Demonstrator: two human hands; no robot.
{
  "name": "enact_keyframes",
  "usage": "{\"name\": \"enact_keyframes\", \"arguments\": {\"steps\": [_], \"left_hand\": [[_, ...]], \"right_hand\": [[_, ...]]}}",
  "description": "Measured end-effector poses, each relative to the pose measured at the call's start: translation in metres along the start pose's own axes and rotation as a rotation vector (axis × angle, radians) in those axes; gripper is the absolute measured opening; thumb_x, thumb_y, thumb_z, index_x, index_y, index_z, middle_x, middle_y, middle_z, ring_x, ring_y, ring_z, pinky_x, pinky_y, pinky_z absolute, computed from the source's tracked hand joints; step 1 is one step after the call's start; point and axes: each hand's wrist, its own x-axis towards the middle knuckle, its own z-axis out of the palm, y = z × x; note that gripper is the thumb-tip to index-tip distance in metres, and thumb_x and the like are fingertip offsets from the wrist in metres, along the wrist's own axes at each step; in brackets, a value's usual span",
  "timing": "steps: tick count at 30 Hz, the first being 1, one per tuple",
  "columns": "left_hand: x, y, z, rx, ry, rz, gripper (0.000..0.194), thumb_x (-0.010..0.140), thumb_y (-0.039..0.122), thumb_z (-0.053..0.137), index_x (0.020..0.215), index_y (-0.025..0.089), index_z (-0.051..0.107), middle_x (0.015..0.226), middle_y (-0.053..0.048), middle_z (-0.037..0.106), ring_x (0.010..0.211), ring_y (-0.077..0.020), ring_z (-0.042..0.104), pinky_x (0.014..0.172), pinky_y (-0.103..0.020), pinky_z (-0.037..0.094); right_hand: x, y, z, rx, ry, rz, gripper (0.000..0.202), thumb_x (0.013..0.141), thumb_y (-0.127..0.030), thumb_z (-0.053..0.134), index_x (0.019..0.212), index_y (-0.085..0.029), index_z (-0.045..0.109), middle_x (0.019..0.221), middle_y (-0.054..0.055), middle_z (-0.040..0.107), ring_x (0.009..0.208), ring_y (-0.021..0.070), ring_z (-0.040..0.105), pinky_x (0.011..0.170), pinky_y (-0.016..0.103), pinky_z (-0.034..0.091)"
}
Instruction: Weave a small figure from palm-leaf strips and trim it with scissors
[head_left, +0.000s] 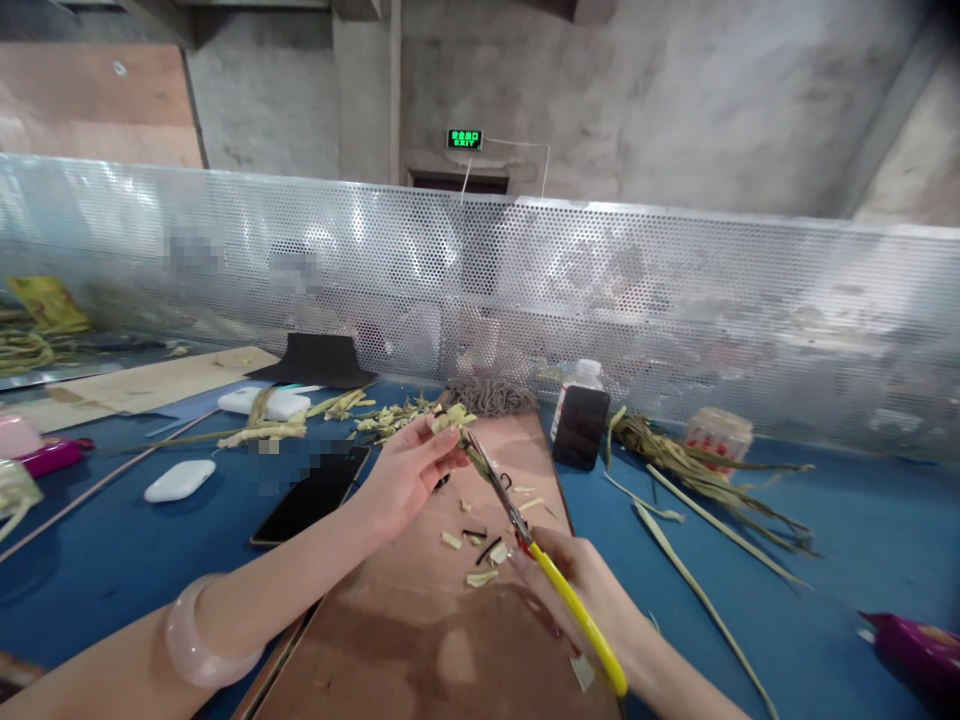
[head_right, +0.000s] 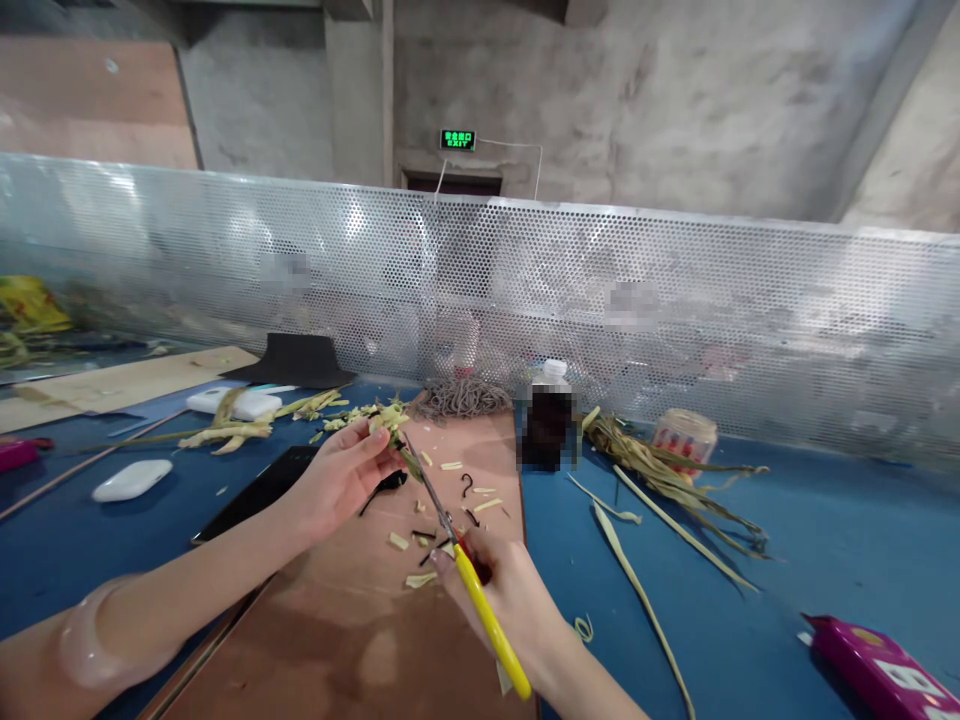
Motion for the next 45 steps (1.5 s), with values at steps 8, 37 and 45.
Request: {"name": "enact_keyframes", "arguments": {"steps": [8,37,45], "left_hand": [[0.0003,-0.0006,-0.0027,0.027,0.012,-0.002,0.014,0.072,0.022,0.074,0.071,0.016,0.063,0.073,0.000,0.062,0.068,-0.0111,0.060,0.072,-0.027,0.053],[-0.0024,-0.0011,0.0024,0.037,0.023,-0.006,0.015,0.070,0.019,0.075,0.069,0.015,0.060,0.070,0.001,0.062,0.066,-0.0099,0.059,0.069,-0.024,0.051],[-0.0032,0.0002,0.0035,0.038,0.037,-0.016,0.019,0.069,0.023,0.076,0.066,0.015,0.059,0.068,0.001,0.061,0.065,-0.0104,0.058,0.069,-0.025,0.052]], "right_hand": [[-0.0014,-0.0027,-0.0009,-0.072,0.001,0.009,0.038,0.088,-0.051,0.044,0.065,-0.020,0.042,0.044,-0.006,0.041,0.034,0.0066,0.035,0.035,0.021,0.020],[0.0011,-0.0002,0.0020,-0.225,0.093,-0.020,0.036,0.086,-0.047,0.043,0.062,-0.021,0.036,0.051,-0.006,0.034,0.043,0.0079,0.036,0.040,0.021,0.021],[0.0023,0.0033,0.0032,-0.231,0.119,-0.056,0.039,0.086,-0.049,0.043,0.062,-0.020,0.039,0.051,-0.005,0.034,0.048,0.0090,0.035,0.043,0.021,0.022]]}}
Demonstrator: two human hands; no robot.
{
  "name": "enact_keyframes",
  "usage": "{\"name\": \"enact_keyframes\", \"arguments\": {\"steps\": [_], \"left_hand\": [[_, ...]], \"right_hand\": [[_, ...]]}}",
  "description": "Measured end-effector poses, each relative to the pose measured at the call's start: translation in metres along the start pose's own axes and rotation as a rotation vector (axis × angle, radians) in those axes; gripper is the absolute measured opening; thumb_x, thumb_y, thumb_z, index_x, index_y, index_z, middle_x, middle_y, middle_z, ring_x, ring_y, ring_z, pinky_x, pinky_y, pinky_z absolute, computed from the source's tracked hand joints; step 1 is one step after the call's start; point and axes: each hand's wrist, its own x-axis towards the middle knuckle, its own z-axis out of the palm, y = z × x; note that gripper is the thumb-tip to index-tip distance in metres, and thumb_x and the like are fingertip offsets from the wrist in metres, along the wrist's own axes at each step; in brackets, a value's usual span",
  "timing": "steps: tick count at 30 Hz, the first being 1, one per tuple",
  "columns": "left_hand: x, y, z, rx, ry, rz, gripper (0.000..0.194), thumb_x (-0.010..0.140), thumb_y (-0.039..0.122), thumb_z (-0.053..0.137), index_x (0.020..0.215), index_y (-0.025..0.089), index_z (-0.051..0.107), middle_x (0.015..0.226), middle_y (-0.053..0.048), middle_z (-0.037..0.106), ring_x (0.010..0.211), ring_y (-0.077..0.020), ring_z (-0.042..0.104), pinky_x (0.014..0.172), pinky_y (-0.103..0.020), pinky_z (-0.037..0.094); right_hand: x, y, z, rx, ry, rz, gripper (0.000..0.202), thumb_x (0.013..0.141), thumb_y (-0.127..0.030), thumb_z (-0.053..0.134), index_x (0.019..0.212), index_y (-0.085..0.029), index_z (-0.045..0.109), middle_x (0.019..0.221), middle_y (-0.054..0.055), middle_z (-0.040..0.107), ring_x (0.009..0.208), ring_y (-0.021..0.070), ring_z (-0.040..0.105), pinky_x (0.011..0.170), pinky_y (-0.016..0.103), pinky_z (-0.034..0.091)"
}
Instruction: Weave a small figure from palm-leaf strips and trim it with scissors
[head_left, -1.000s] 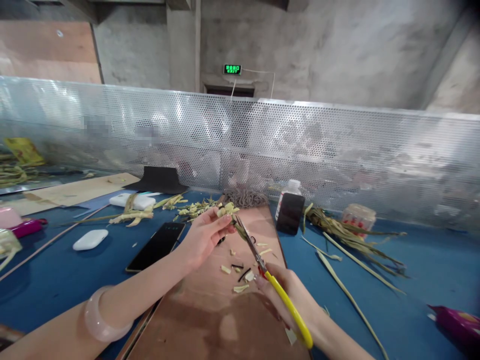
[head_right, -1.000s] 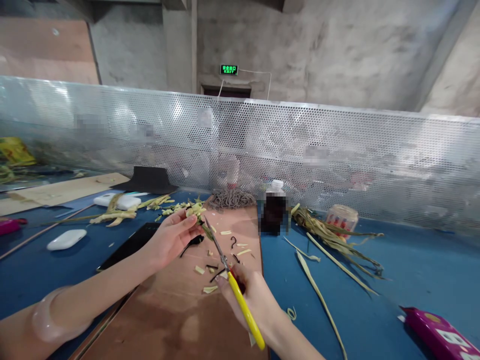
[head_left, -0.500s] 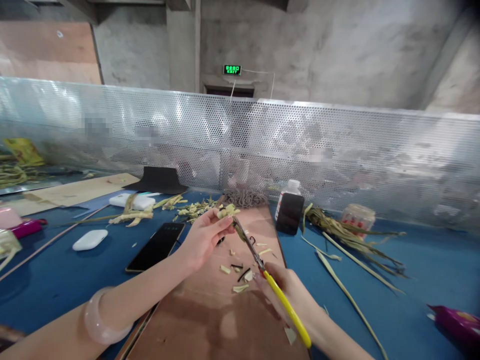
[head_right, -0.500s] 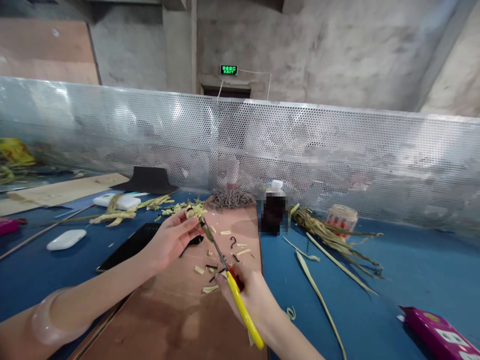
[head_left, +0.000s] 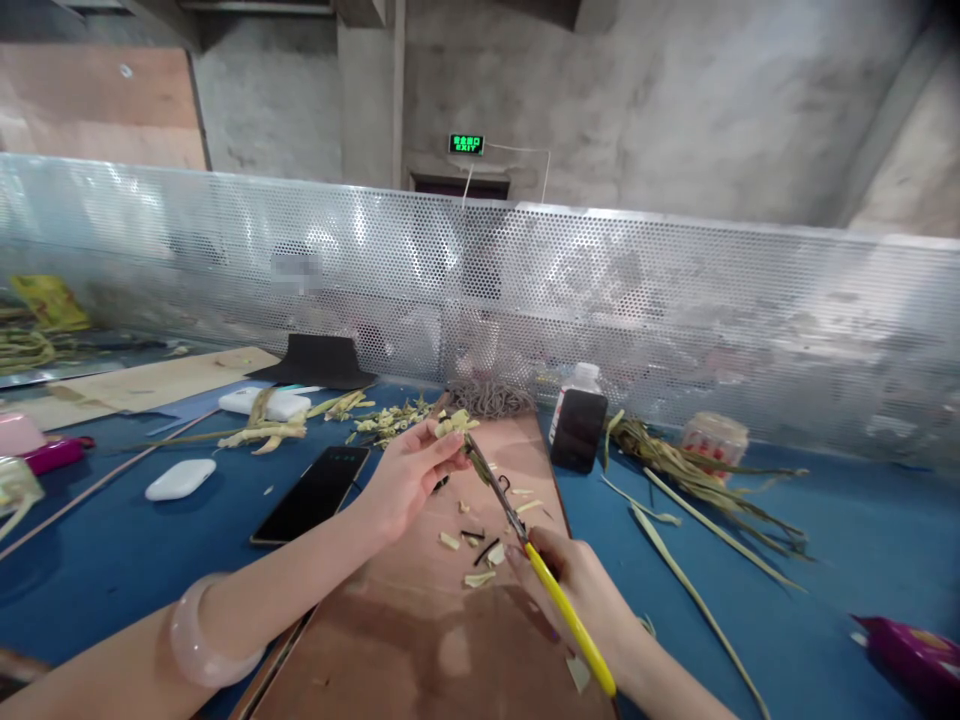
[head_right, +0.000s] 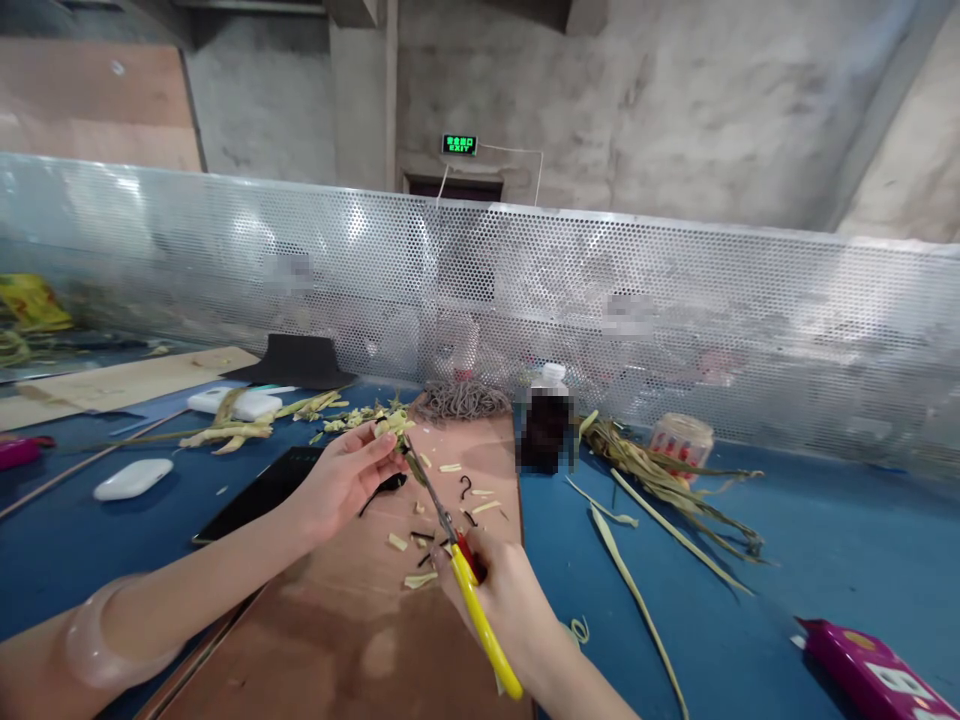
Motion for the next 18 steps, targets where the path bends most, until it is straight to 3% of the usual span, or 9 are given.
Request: {"name": "enact_keyframes", "arguments": {"steps": [12,18], "left_hand": [[0.002,-0.003,-0.005,-0.036,0.048,0.001,0.018,0.070,0.024,0.076,0.067,0.015,0.061,0.064,0.002,0.057,0.064,-0.0113,0.058,0.070,-0.028,0.051],[0.003,-0.002,-0.004,-0.056,0.053,-0.007,0.019,0.069,0.025,0.077,0.067,0.015,0.061,0.063,0.001,0.058,0.063,-0.0114,0.059,0.069,-0.027,0.052]], "right_hand": [[-0.002,-0.012,-0.005,0.090,-0.003,0.098,0.036,0.087,-0.048,0.043,0.066,-0.019,0.045,0.043,-0.007,0.035,0.036,0.0071,0.035,0.038,0.020,0.023],[-0.003,-0.008,-0.004,0.171,-0.039,0.104,0.026,0.088,-0.039,0.044,0.070,-0.020,0.045,0.044,-0.008,0.039,0.035,0.0061,0.035,0.038,0.019,0.027]]}}
